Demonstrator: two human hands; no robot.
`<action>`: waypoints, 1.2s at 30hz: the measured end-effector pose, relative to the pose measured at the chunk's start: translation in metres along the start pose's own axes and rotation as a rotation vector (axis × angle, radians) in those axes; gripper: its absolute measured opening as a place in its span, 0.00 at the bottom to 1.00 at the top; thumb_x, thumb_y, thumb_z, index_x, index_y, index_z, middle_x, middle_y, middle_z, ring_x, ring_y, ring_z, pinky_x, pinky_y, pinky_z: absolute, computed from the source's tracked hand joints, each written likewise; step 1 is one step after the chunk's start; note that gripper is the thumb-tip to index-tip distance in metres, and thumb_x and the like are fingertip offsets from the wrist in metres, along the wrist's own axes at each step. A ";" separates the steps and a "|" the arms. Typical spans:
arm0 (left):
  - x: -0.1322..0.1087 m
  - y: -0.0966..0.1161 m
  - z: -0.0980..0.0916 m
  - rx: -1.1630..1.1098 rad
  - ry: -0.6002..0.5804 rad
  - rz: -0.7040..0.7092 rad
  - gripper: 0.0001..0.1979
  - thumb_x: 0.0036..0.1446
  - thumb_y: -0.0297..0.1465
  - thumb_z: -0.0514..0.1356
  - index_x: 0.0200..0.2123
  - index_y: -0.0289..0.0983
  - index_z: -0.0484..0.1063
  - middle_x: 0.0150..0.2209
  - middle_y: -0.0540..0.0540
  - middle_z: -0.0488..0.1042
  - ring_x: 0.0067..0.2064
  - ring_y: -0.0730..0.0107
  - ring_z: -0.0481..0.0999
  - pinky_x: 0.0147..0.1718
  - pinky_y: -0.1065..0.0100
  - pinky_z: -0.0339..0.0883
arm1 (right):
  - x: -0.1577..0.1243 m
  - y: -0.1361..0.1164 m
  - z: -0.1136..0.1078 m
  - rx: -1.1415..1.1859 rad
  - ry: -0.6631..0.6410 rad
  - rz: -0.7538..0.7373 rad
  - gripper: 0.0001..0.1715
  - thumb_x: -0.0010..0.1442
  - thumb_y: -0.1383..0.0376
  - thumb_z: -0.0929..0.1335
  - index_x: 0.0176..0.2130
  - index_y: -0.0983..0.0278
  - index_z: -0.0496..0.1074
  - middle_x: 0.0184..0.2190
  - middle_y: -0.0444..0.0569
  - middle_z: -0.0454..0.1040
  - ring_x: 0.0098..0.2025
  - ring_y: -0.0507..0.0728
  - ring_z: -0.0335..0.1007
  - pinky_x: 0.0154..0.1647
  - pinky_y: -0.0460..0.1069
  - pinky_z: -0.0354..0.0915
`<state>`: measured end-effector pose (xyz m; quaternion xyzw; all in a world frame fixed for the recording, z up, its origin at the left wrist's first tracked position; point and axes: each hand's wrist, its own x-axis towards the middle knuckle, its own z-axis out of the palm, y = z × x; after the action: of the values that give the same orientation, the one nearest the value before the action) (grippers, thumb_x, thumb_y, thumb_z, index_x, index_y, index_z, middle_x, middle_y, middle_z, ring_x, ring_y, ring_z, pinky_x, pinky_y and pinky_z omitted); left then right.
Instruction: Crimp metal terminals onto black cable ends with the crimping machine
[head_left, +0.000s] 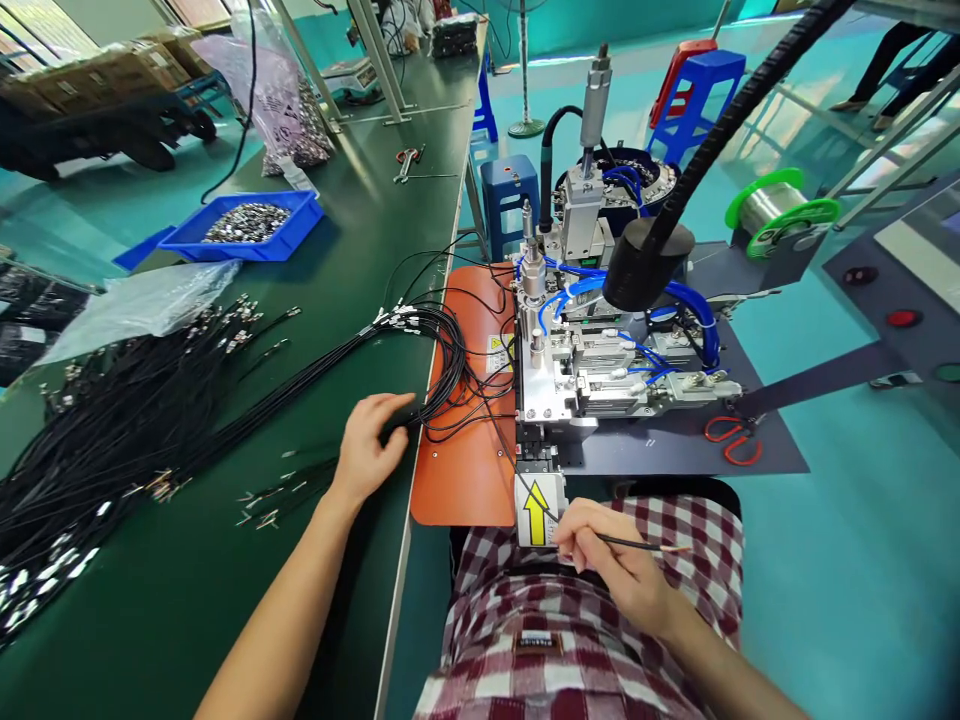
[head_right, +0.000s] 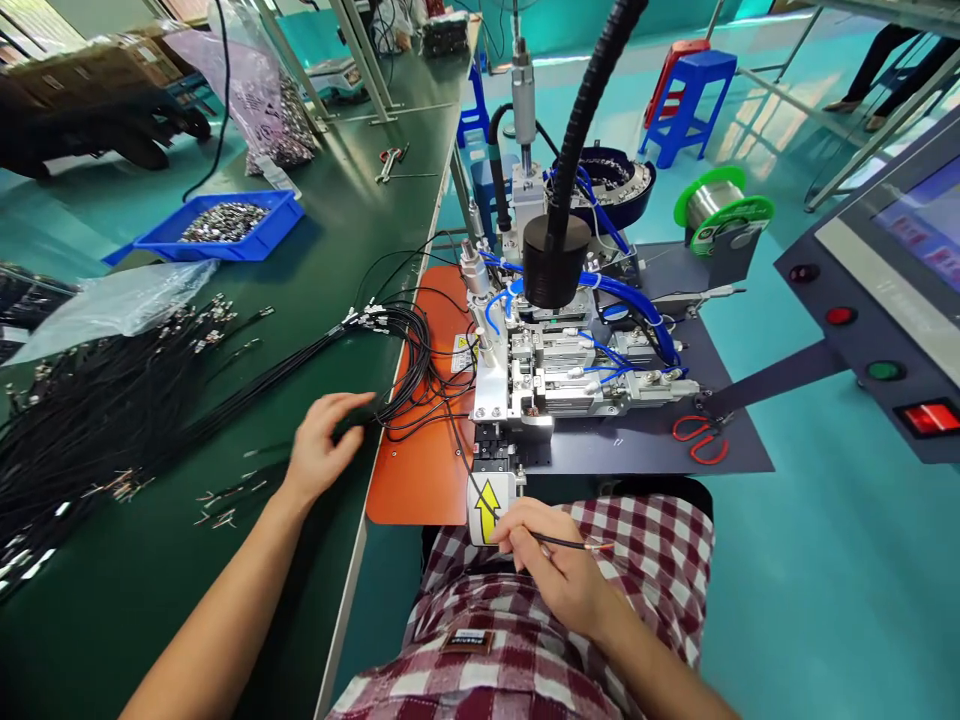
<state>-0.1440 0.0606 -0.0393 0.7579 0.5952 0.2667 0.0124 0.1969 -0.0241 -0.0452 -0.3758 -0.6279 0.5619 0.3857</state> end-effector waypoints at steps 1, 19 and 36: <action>-0.004 0.018 -0.004 -0.045 0.161 -0.040 0.16 0.58 0.28 0.51 0.49 0.38 0.70 0.42 0.42 0.70 0.45 0.60 0.71 0.44 0.59 0.67 | 0.003 -0.002 0.003 0.033 -0.018 0.050 0.18 0.69 0.61 0.57 0.37 0.61 0.73 0.30 0.48 0.70 0.27 0.53 0.64 0.30 0.50 0.61; -0.023 0.153 0.012 -1.011 -0.741 -0.271 0.18 0.66 0.37 0.51 0.57 0.41 0.55 0.35 0.47 0.72 0.34 0.70 0.70 0.31 0.69 0.63 | 0.033 -0.007 0.013 0.385 0.204 0.344 0.10 0.54 0.60 0.72 0.32 0.64 0.72 0.26 0.43 0.71 0.23 0.48 0.60 0.22 0.45 0.58; 0.008 0.163 0.036 -1.232 -0.704 -0.656 0.13 0.51 0.37 0.66 0.28 0.33 0.70 0.22 0.48 0.74 0.17 0.77 0.69 0.14 0.77 0.56 | 0.034 0.008 -0.015 0.457 0.276 0.325 0.07 0.62 0.60 0.69 0.37 0.62 0.73 0.26 0.41 0.67 0.23 0.47 0.54 0.24 0.45 0.51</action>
<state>0.0187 0.0314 -0.0125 0.4397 0.4944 0.2754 0.6974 0.1964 0.0131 -0.0497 -0.4474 -0.3588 0.6864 0.4470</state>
